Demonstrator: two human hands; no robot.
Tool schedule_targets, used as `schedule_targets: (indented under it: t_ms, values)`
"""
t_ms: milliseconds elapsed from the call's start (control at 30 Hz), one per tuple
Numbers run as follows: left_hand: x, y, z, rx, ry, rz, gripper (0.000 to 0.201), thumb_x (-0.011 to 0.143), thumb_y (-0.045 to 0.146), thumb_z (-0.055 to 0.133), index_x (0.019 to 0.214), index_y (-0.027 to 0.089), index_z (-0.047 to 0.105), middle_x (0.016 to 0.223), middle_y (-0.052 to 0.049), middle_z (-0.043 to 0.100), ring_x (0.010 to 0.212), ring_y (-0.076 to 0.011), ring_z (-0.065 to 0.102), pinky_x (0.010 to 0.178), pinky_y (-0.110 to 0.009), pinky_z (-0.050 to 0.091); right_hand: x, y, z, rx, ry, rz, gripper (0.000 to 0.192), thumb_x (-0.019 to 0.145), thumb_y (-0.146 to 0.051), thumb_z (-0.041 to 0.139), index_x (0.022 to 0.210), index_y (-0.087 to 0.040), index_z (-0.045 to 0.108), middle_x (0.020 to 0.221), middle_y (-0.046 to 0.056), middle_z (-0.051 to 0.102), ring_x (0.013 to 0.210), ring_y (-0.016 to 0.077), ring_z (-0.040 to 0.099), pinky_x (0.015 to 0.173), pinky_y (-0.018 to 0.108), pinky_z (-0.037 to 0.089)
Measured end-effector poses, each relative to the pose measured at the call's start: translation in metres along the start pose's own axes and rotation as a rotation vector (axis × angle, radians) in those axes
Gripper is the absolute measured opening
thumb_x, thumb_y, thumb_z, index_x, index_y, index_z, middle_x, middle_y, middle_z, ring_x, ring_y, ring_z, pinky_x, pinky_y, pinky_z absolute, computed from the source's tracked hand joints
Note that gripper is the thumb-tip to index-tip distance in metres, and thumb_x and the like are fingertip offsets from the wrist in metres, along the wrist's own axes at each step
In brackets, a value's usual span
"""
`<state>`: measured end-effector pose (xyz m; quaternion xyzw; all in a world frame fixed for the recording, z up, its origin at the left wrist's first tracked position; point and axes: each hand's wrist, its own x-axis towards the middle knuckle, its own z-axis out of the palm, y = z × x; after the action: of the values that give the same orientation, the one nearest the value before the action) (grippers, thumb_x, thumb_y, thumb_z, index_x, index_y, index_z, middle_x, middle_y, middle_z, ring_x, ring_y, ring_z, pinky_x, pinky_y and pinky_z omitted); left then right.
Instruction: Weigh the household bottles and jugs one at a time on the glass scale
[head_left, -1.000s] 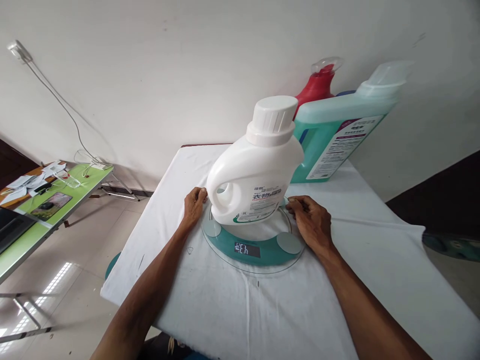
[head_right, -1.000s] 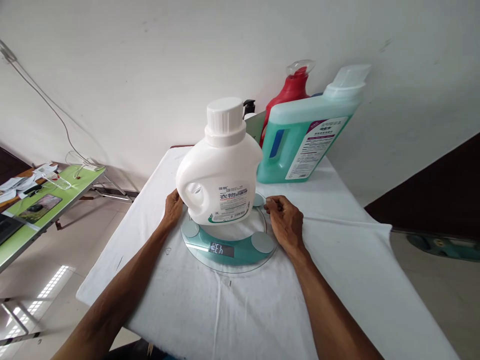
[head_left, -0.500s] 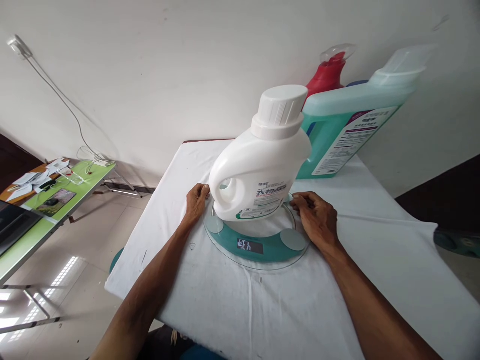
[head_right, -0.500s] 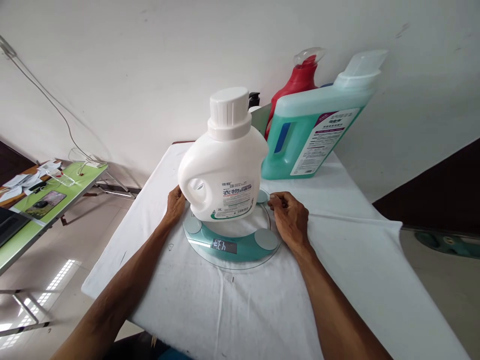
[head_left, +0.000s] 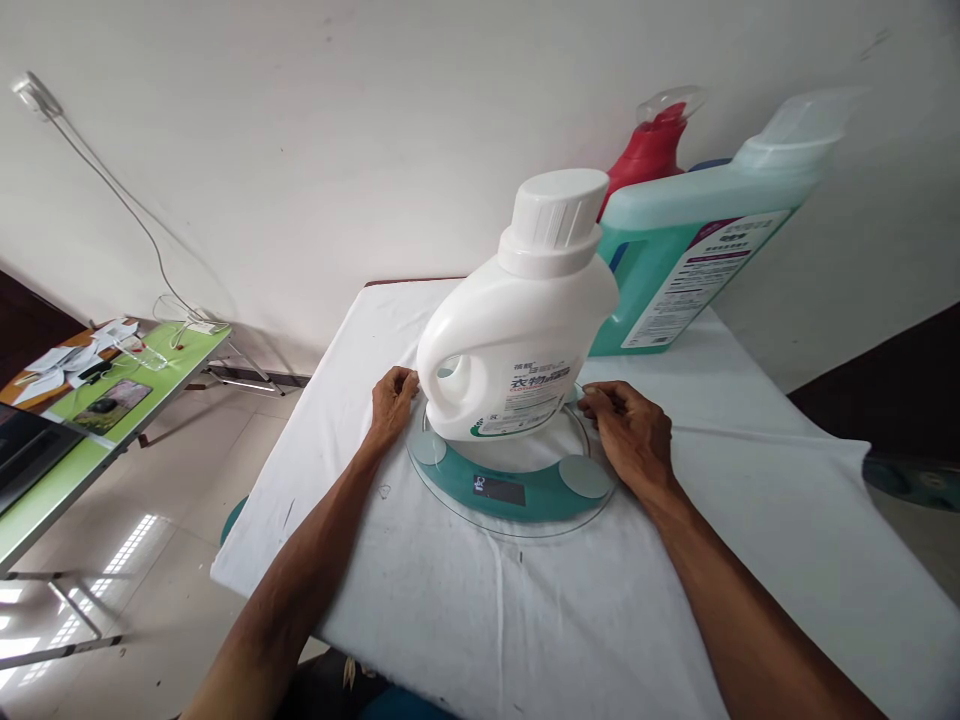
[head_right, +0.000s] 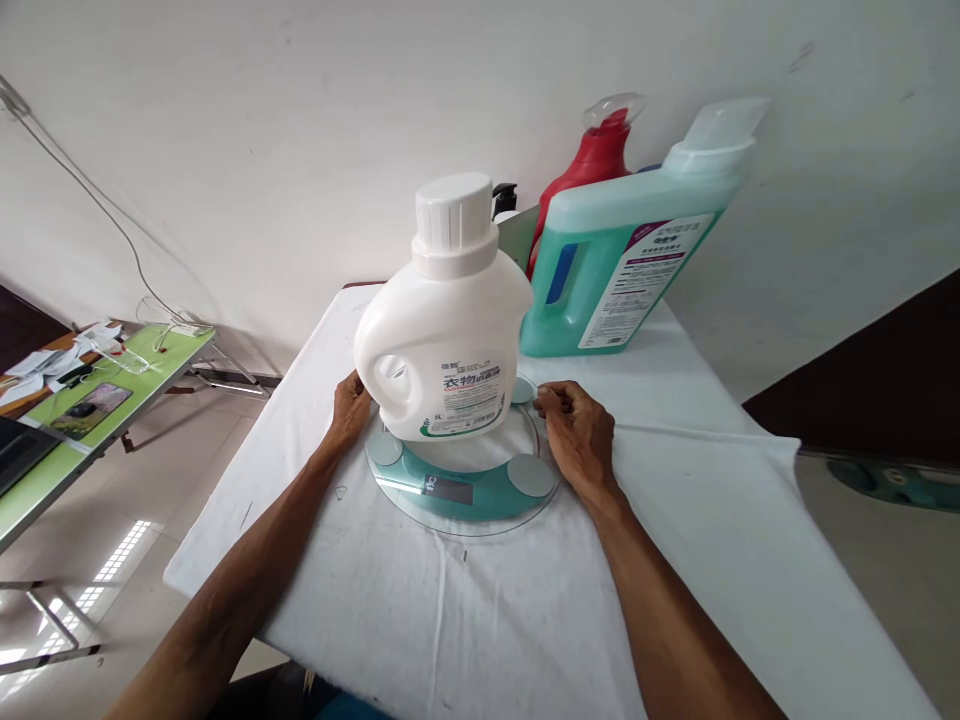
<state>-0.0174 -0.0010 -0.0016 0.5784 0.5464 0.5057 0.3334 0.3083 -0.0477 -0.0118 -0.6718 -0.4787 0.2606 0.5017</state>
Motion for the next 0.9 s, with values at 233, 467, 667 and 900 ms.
schedule_targets:
  t_ms: [233, 467, 667, 900]
  values:
    - [0.0002, 0.003, 0.0002, 0.011, 0.014, -0.011, 0.02, 0.088, 0.037, 0.067, 0.08, 0.019, 0.068, 0.074, 0.0, 0.067, 0.07, -0.0158, 0.057, 0.069, -0.029, 0.045, 0.0007, -0.0005, -0.001, -0.021, -0.015, -0.012, 0.024, 0.084, -0.053, 0.059, 0.084, -0.032, 0.07, 0.08, 0.005, 0.078, 0.08, 0.0296, 0.073, 0.082, 0.045, 0.056]
    - [0.0015, 0.0005, 0.001, 0.007, 0.022, 0.001, 0.018, 0.086, 0.036, 0.066, 0.081, 0.019, 0.068, 0.075, 0.0, 0.068, 0.07, -0.016, 0.057, 0.069, -0.029, 0.045, 0.0003, -0.0003, -0.0008, -0.028, -0.007, -0.015, 0.025, 0.085, -0.053, 0.059, 0.085, -0.031, 0.07, 0.08, 0.005, 0.079, 0.081, 0.0299, 0.073, 0.083, 0.045, 0.056]
    - [0.0003, 0.005, 0.0008, 0.01, 0.026, -0.014, 0.019, 0.086, 0.036, 0.067, 0.076, 0.019, 0.065, 0.072, 0.0, 0.066, 0.069, -0.0158, 0.056, 0.068, -0.03, 0.044, 0.0, -0.002, -0.0009, -0.01, -0.012, 0.002, 0.023, 0.083, -0.052, 0.06, 0.084, -0.031, 0.07, 0.079, 0.005, 0.077, 0.079, 0.0302, 0.073, 0.081, 0.046, 0.056]
    - [0.0006, 0.0057, 0.0012, 0.015, 0.03, -0.021, 0.016, 0.085, 0.034, 0.067, 0.078, 0.019, 0.066, 0.072, 0.0, 0.066, 0.068, -0.016, 0.056, 0.068, -0.03, 0.044, 0.0003, 0.0003, -0.0012, -0.019, -0.01, -0.009, 0.023, 0.085, -0.051, 0.06, 0.084, -0.03, 0.07, 0.08, 0.005, 0.077, 0.08, 0.0292, 0.073, 0.081, 0.044, 0.056]
